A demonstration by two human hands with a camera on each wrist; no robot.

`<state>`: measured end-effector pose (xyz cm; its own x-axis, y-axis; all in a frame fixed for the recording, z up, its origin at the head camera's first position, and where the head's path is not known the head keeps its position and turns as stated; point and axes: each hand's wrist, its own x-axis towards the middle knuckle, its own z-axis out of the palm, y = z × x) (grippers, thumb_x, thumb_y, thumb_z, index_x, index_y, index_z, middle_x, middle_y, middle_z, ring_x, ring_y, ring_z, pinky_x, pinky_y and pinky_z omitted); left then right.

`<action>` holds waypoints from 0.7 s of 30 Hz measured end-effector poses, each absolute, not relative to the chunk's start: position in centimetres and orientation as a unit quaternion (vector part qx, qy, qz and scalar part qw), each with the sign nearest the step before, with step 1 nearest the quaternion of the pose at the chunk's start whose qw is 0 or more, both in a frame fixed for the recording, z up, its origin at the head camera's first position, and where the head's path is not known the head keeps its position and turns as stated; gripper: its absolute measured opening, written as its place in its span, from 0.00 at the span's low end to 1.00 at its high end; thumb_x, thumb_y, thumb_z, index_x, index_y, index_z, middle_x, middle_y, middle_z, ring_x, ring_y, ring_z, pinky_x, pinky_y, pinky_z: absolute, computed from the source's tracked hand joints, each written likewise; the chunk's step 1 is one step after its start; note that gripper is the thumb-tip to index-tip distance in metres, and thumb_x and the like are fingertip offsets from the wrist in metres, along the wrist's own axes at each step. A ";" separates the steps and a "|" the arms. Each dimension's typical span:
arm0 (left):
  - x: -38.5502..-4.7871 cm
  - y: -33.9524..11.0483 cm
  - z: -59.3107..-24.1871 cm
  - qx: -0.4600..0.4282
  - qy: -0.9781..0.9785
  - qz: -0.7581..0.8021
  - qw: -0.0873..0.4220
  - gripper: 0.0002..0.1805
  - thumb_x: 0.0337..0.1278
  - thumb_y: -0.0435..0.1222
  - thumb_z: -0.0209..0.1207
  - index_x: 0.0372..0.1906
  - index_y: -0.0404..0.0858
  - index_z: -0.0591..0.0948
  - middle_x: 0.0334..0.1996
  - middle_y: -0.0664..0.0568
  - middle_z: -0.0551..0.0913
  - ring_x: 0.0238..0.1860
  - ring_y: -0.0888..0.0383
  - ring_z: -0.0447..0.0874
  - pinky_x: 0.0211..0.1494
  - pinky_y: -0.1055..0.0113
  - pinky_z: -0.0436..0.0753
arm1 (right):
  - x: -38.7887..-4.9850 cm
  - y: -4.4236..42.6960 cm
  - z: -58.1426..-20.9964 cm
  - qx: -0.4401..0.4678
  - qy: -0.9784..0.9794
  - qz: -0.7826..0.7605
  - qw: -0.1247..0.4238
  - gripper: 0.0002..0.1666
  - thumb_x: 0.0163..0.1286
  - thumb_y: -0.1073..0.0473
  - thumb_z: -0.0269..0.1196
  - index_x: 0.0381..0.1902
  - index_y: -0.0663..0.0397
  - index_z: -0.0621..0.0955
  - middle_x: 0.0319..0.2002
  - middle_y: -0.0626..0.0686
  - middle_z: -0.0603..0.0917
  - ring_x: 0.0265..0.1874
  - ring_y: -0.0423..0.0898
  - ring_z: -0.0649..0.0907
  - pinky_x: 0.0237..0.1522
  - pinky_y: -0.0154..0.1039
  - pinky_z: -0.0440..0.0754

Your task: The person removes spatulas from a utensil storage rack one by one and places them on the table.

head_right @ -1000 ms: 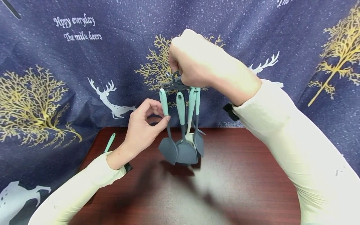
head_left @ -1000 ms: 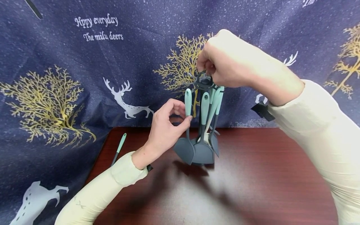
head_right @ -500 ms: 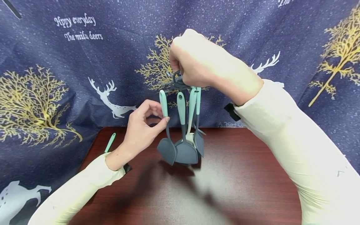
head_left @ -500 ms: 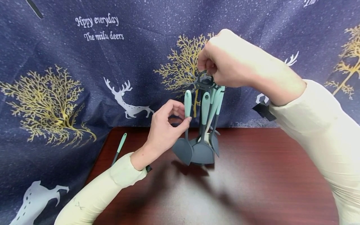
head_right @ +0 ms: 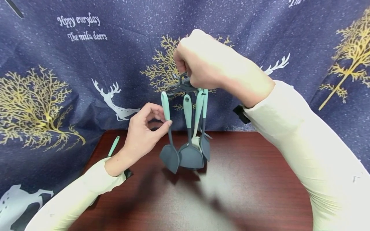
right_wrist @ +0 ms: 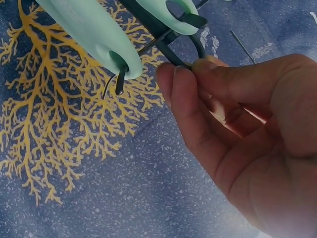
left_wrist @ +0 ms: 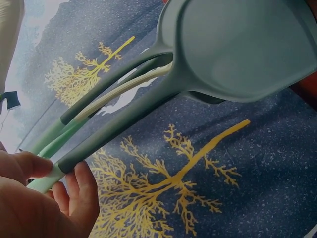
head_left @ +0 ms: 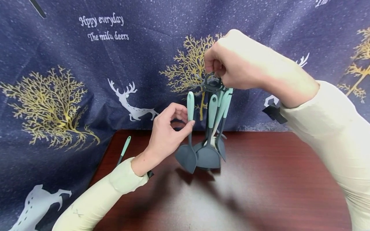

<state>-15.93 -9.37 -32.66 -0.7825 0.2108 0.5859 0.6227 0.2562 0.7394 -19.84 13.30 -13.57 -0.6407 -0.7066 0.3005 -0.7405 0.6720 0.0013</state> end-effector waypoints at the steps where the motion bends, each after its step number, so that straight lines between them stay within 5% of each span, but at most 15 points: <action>1: -15.9 -9.4 -32.6 -0.270 -0.770 -0.547 0.188 0.16 0.61 0.30 0.73 0.50 0.40 0.81 0.39 0.54 0.87 0.38 0.62 0.87 0.42 0.64 0.90 | -19.9 13.3 -13.6 0.401 -0.903 0.062 0.139 0.27 0.44 0.79 0.49 0.33 0.55 0.88 0.25 0.51 0.85 0.29 0.50 0.83 0.38 0.48 0.82; 21: -15.4 -10.9 -33.5 -0.251 -0.778 -0.547 0.180 0.15 0.60 0.30 0.73 0.49 0.40 0.81 0.37 0.54 0.87 0.39 0.60 0.87 0.41 0.63 0.90 | -20.0 13.5 -13.7 0.427 -0.891 0.060 0.141 0.28 0.42 0.81 0.48 0.32 0.51 0.85 0.23 0.49 0.83 0.28 0.49 0.81 0.36 0.46 0.79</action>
